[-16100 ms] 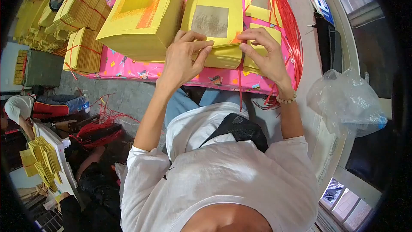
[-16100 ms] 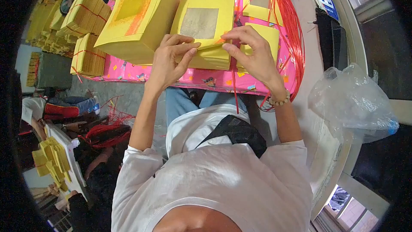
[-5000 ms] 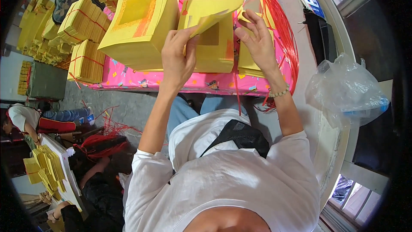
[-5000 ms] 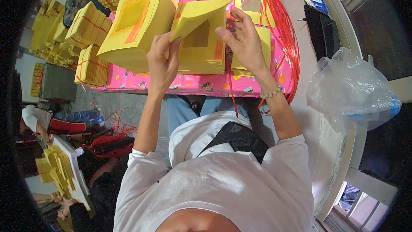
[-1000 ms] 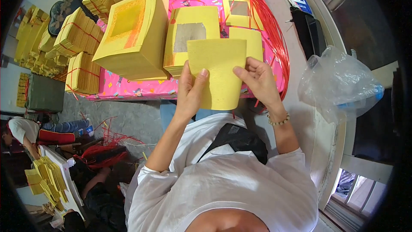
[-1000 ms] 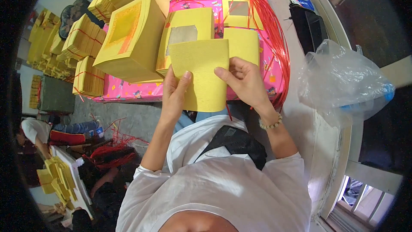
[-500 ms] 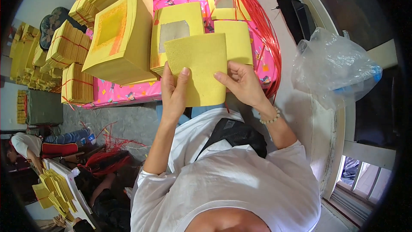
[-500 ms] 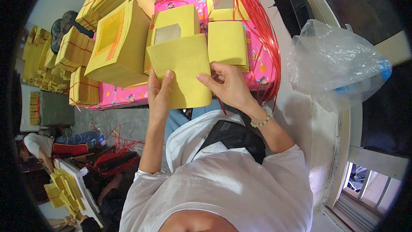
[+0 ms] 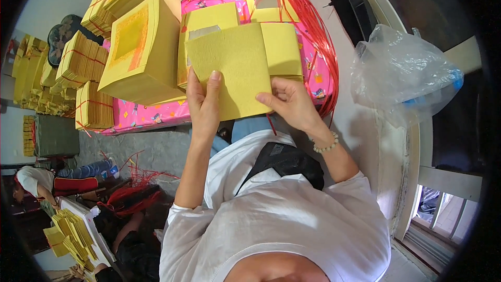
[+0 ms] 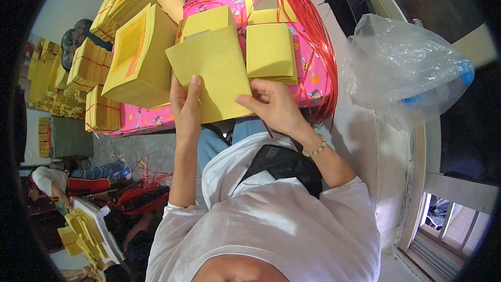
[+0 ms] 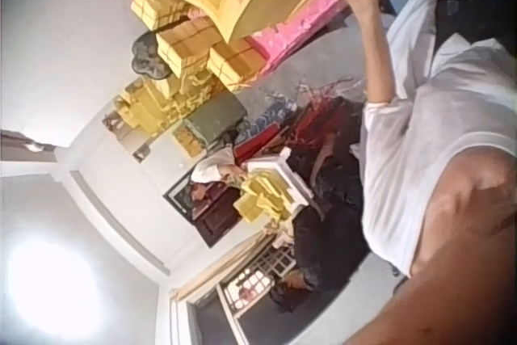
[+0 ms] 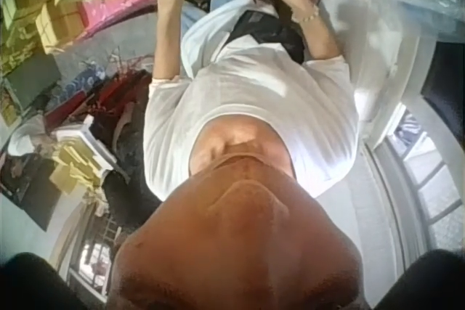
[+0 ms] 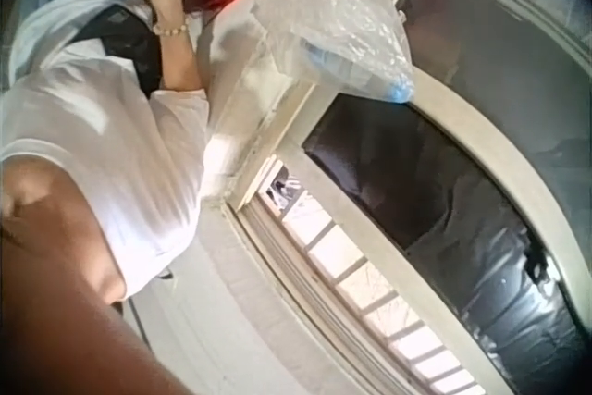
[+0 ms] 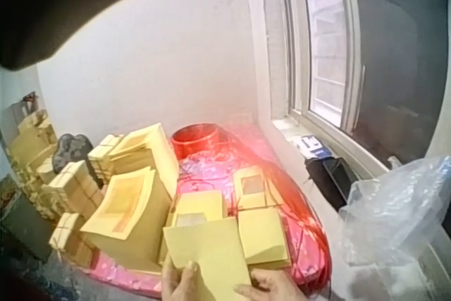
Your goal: Arranging and stacking yellow Joss paper sheets on a work table.
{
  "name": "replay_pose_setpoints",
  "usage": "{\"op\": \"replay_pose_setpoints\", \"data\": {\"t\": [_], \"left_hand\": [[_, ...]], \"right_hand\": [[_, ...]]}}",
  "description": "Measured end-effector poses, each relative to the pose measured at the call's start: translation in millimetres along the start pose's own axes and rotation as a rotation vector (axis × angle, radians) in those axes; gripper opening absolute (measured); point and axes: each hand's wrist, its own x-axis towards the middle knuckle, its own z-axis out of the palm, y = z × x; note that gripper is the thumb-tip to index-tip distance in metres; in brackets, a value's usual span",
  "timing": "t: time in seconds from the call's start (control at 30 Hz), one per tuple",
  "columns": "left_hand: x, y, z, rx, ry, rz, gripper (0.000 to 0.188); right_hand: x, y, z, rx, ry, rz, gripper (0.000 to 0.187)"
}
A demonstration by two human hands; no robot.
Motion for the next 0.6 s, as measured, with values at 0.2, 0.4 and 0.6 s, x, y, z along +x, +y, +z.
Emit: {"op": "replay_pose_setpoints", "data": {"t": [0.2,0.4,0.6], "left_hand": [[34,4,35,-0.034,-0.003,0.110,0.026],[81,-22,77,0.019,-0.117,0.131,0.021],[85,-67,95,0.556,0.019,0.261,0.032]], "right_hand": [[9,-26,-31,-0.022,0.116,-0.102,0.012],[41,-32,-68,-0.012,0.344,-0.292,0.019],[57,20,-96,-0.159,0.418,-0.136,0.024]]}}
